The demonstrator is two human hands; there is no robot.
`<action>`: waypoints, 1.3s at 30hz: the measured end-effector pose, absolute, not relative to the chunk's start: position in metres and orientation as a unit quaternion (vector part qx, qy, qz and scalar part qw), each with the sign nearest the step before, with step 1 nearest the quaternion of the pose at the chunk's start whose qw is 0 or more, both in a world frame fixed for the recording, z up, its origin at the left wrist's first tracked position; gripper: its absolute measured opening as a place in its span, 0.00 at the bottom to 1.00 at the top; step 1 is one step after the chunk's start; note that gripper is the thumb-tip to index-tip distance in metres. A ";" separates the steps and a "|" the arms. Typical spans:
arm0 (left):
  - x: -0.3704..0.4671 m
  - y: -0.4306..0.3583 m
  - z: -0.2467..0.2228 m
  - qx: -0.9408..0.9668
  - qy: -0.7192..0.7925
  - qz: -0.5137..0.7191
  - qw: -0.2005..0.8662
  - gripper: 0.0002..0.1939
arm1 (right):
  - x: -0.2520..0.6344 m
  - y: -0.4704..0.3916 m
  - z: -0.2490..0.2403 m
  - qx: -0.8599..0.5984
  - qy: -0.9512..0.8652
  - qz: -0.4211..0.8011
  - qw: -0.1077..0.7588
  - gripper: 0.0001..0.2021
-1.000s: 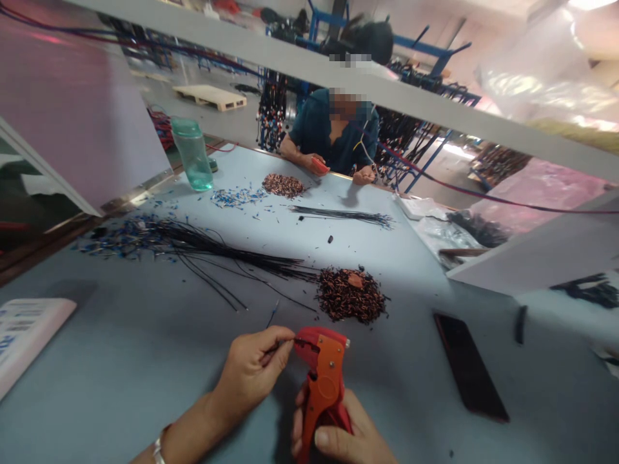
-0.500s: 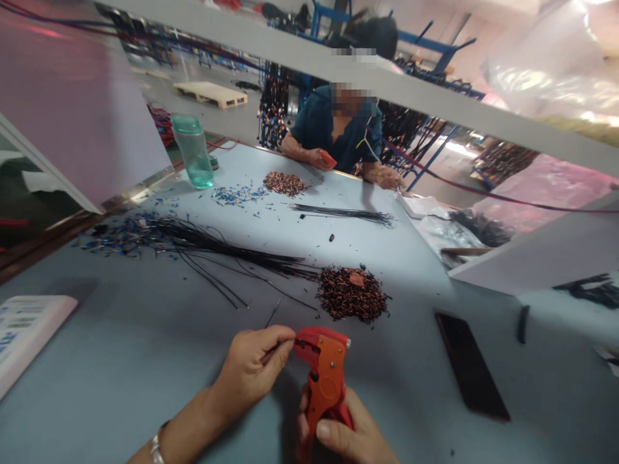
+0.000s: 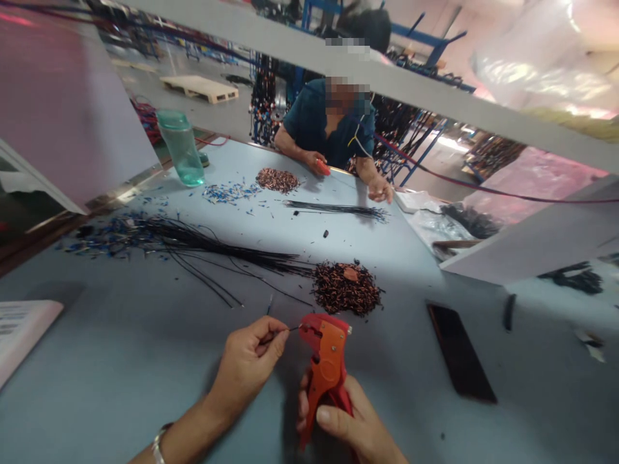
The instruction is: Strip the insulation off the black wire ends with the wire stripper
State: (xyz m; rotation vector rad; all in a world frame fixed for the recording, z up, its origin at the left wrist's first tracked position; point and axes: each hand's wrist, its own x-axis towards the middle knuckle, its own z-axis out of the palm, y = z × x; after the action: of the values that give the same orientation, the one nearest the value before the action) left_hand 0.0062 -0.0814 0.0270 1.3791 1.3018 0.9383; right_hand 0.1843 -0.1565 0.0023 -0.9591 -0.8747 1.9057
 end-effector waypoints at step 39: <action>0.028 -0.087 0.037 0.484 0.447 0.356 0.663 0.13 | 0.187 -0.144 0.015 -0.569 -0.777 0.068 0.262 0.20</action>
State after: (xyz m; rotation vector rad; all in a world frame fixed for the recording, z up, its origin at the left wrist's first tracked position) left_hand 0.0276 -0.0873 0.0369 1.0943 1.0100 0.8056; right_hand 0.1868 -0.1437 0.0152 -1.5390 -2.1016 0.1842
